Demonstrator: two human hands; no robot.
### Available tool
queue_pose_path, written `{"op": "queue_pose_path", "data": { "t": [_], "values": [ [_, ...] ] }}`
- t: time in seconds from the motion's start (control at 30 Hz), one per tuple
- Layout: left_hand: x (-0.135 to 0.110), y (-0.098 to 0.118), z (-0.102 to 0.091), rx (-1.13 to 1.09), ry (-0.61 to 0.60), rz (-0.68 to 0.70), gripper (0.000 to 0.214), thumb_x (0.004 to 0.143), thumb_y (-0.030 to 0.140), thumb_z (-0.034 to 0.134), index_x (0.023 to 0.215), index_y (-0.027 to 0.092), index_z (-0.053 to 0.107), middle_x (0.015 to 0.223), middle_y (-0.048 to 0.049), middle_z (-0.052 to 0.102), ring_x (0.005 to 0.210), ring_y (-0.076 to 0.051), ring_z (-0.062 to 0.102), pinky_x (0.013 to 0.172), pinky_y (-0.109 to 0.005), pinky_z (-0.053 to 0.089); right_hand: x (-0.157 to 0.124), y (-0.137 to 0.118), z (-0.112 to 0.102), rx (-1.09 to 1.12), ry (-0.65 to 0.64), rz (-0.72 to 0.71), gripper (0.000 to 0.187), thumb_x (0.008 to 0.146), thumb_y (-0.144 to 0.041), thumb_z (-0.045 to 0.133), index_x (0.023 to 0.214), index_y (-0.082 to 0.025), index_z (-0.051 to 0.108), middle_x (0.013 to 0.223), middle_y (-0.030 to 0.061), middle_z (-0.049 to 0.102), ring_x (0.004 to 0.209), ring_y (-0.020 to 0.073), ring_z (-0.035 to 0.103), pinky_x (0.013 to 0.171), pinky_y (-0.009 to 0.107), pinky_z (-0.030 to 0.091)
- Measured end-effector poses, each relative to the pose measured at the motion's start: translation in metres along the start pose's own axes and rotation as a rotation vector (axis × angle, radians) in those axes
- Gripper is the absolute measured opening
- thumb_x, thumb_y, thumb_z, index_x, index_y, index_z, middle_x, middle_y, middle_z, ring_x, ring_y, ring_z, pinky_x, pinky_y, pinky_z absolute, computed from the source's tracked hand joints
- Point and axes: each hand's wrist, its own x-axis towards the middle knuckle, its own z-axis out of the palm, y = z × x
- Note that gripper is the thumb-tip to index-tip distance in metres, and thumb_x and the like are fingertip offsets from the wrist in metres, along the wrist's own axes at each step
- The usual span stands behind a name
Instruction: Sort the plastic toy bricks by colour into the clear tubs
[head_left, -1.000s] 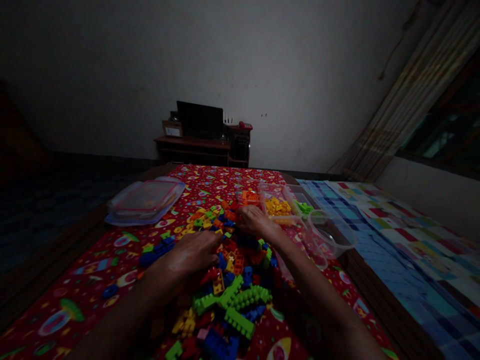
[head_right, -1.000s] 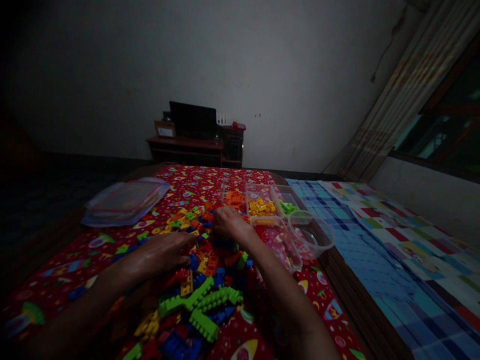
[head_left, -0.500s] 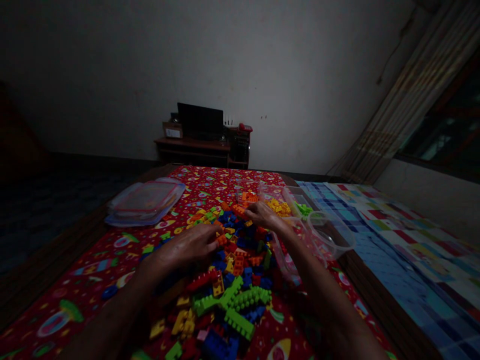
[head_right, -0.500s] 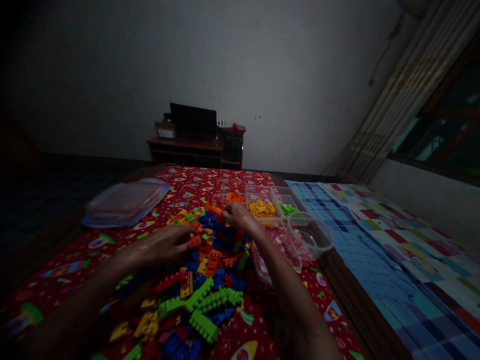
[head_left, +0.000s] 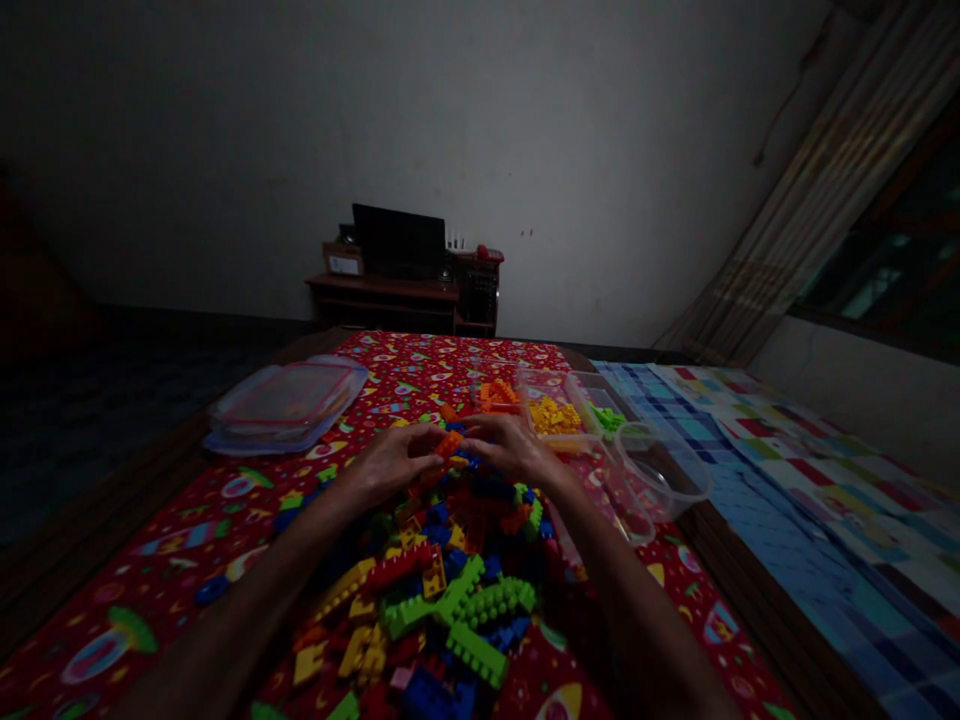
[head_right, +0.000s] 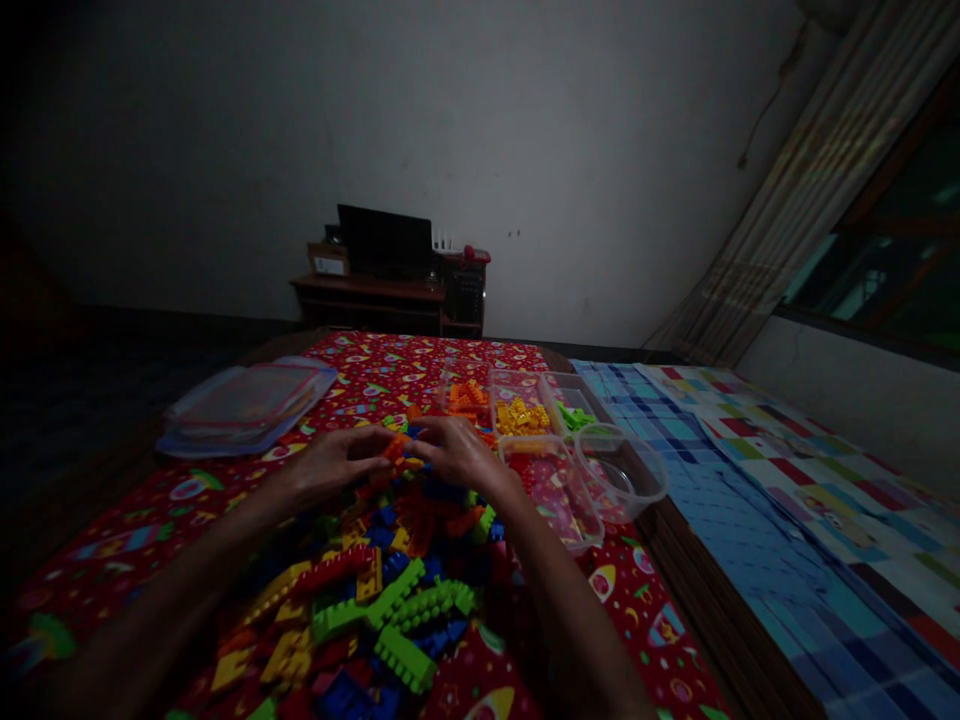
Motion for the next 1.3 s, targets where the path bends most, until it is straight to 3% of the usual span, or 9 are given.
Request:
{"op": "queue_pose_path", "data": {
  "t": [0.23, 0.4, 0.6, 0.77, 0.87, 0.97, 1.13, 1.2, 1.3],
  "values": [
    [-0.006, 0.011, 0.009, 0.201, 0.013, 0.034, 0.041, 0.065, 0.047, 0.063, 0.093, 0.019, 0.070, 0.087, -0.0048, 0.074, 0.081, -0.024, 0.069, 0.076, -0.034, 0.055, -0.017, -0.007, 0.008, -0.272, 0.019, -0.011, 0.008, 0.084, -0.021, 0.060, 0.083, -0.015, 0.066, 0.069, 0.0009, 0.063, 0.064, 0.0118, 0.055, 0.058, 0.022, 0.031],
    [-0.010, 0.025, 0.002, 0.384, 0.058, 0.060, 0.038, 0.072, 0.049, 0.054, 0.091, 0.021, 0.071, 0.093, -0.0050, 0.075, 0.084, -0.024, 0.069, 0.078, -0.033, 0.053, -0.025, -0.001, -0.003, -0.291, 0.076, 0.060, 0.016, 0.087, -0.025, 0.057, 0.075, -0.015, 0.062, 0.063, -0.0016, 0.055, 0.057, 0.0093, 0.045, 0.054, 0.022, 0.026],
    [-0.010, 0.025, -0.008, 0.435, 0.075, 0.073, 0.040, 0.074, 0.050, 0.049, 0.092, 0.022, 0.072, 0.097, -0.0044, 0.075, 0.090, -0.024, 0.068, 0.082, -0.032, 0.052, 0.012, 0.012, -0.035, -0.408, 0.232, 0.181, 0.015, 0.085, -0.020, 0.055, 0.087, -0.014, 0.068, 0.078, 0.0064, 0.067, 0.068, 0.0141, 0.056, 0.063, 0.024, 0.037],
    [-0.010, 0.026, -0.015, 0.481, 0.131, 0.076, 0.038, 0.075, 0.049, 0.050, 0.091, 0.022, 0.072, 0.098, -0.0040, 0.075, 0.090, -0.024, 0.067, 0.084, -0.032, 0.051, 0.044, 0.011, -0.054, -0.435, 0.320, 0.150, 0.034, 0.086, -0.022, 0.057, 0.118, -0.011, 0.063, 0.101, 0.0137, 0.069, 0.090, 0.0199, 0.062, 0.076, 0.027, 0.042],
    [-0.010, 0.026, -0.016, 0.490, 0.136, 0.076, 0.037, 0.074, 0.048, 0.052, 0.091, 0.022, 0.073, 0.098, -0.0047, 0.075, 0.090, -0.025, 0.067, 0.085, -0.032, 0.051, 0.028, 0.004, -0.042, -0.414, 0.227, 0.124, 0.028, 0.089, -0.024, 0.052, 0.109, -0.012, 0.068, 0.088, 0.0102, 0.071, 0.076, 0.0165, 0.062, 0.066, 0.025, 0.040],
    [-0.009, 0.022, -0.015, 0.489, 0.082, 0.081, 0.037, 0.075, 0.045, 0.051, 0.093, 0.021, 0.072, 0.100, -0.0059, 0.074, 0.093, -0.025, 0.067, 0.085, -0.033, 0.051, -0.003, -0.004, -0.021, -0.439, 0.004, 0.136, 0.022, 0.088, -0.022, 0.052, 0.085, -0.015, 0.073, 0.071, 0.0057, 0.068, 0.060, 0.0127, 0.056, 0.055, 0.023, 0.032],
    [-0.004, 0.004, -0.011, 0.616, -0.019, 0.148, 0.033, 0.077, 0.035, 0.053, 0.101, 0.021, 0.071, 0.108, -0.0074, 0.071, 0.103, -0.026, 0.064, 0.094, -0.036, 0.047, -0.039, -0.015, 0.005, -0.551, -0.288, 0.102, 0.015, 0.081, -0.020, 0.059, 0.081, -0.019, 0.074, 0.072, 0.0051, 0.069, 0.062, 0.0142, 0.058, 0.054, 0.024, 0.030],
    [-0.003, -0.005, -0.009, 0.672, -0.075, 0.188, 0.035, 0.074, 0.031, 0.057, 0.105, 0.019, 0.070, 0.114, -0.0096, 0.068, 0.110, -0.027, 0.060, 0.100, -0.038, 0.044, -0.043, -0.013, 0.009, -0.609, -0.300, 0.127, 0.016, 0.082, -0.021, 0.058, 0.085, -0.019, 0.074, 0.078, 0.0072, 0.071, 0.068, 0.0166, 0.061, 0.056, 0.025, 0.032],
    [-0.003, -0.018, -0.007, 0.707, -0.129, 0.205, 0.037, 0.075, 0.029, 0.058, 0.109, 0.019, 0.069, 0.122, -0.0115, 0.064, 0.118, -0.027, 0.055, 0.103, -0.039, 0.041, -0.044, -0.005, 0.010, -0.649, -0.203, 0.099, 0.019, 0.083, -0.021, 0.058, 0.097, -0.017, 0.071, 0.091, 0.0099, 0.071, 0.080, 0.0191, 0.062, 0.062, 0.027, 0.035]
  ]
}}
